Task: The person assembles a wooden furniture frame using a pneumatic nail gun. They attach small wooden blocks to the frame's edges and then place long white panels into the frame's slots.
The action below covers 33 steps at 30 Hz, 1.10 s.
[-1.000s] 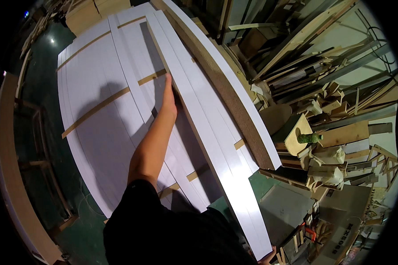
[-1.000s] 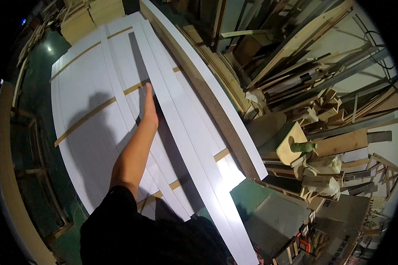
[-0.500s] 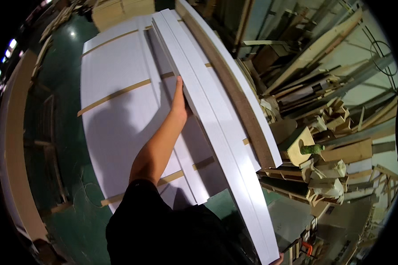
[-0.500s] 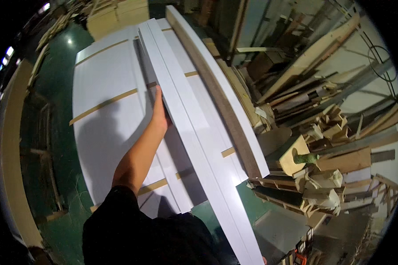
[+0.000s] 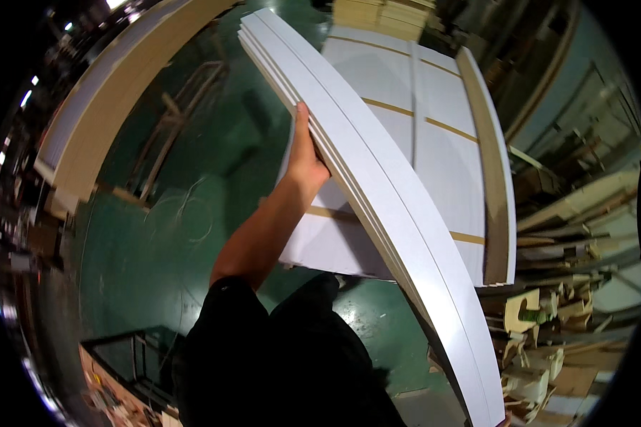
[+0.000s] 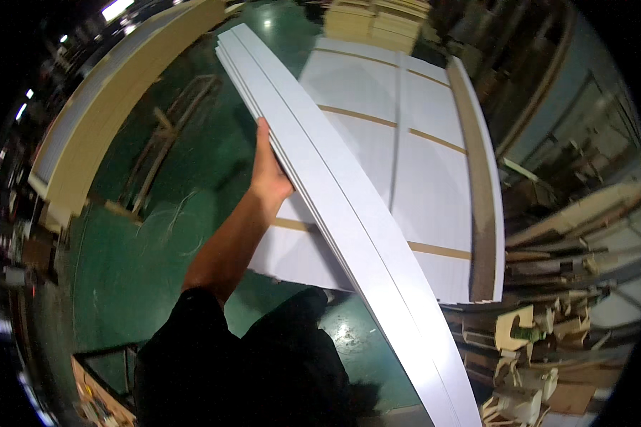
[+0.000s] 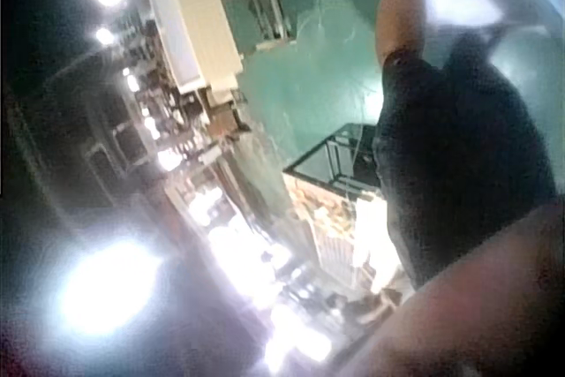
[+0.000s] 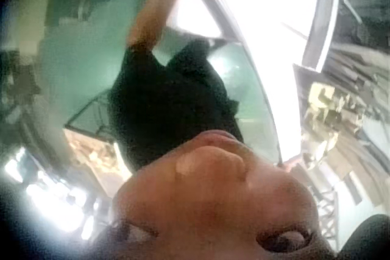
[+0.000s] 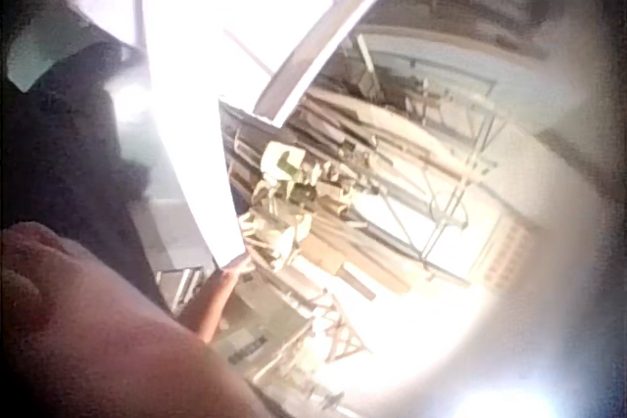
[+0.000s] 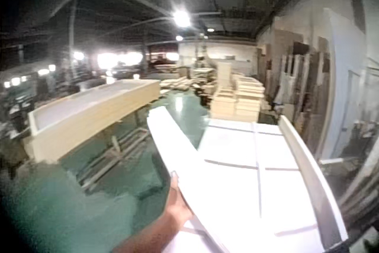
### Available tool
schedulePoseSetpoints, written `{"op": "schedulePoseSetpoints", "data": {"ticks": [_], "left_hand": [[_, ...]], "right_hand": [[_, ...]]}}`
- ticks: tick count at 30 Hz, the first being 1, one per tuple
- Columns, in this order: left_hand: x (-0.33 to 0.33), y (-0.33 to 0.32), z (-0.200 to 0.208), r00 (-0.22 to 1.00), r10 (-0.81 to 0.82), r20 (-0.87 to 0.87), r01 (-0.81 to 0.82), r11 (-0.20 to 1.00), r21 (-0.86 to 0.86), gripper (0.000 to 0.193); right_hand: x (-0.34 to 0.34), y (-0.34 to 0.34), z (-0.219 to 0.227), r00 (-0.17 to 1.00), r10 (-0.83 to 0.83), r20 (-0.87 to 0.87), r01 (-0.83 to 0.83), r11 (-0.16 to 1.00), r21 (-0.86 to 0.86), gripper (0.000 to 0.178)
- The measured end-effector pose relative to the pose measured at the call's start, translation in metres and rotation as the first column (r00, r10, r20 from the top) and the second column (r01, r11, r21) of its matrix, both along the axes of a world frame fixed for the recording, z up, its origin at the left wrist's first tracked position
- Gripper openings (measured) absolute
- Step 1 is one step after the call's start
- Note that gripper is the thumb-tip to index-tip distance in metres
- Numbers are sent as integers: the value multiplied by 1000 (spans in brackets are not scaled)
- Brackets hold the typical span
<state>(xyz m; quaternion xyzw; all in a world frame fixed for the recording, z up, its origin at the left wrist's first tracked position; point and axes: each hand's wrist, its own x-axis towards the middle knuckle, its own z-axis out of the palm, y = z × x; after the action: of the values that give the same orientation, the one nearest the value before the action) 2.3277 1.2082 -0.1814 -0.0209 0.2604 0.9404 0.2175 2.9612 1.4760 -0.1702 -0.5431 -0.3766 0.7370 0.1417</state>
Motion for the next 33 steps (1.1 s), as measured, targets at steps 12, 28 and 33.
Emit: {"op": "schedulePoseSetpoints", "data": {"ticks": [12,28,33], "left_hand": [[68,-376,24,800,595,-81,-600,788,-139,94],[47,-757,15,131,989,-69,-975,117,-188,83],[8,-809,18,11,1000,-5,-976,10,-217,77]], "right_hand": [[-210,6,47,806,592,-18,-590,806,51,58],[-722,-278,19,441,893,-89,-897,443,3,47],[-868,-381,13,365,918,-157,-931,354,-95,36]]}}
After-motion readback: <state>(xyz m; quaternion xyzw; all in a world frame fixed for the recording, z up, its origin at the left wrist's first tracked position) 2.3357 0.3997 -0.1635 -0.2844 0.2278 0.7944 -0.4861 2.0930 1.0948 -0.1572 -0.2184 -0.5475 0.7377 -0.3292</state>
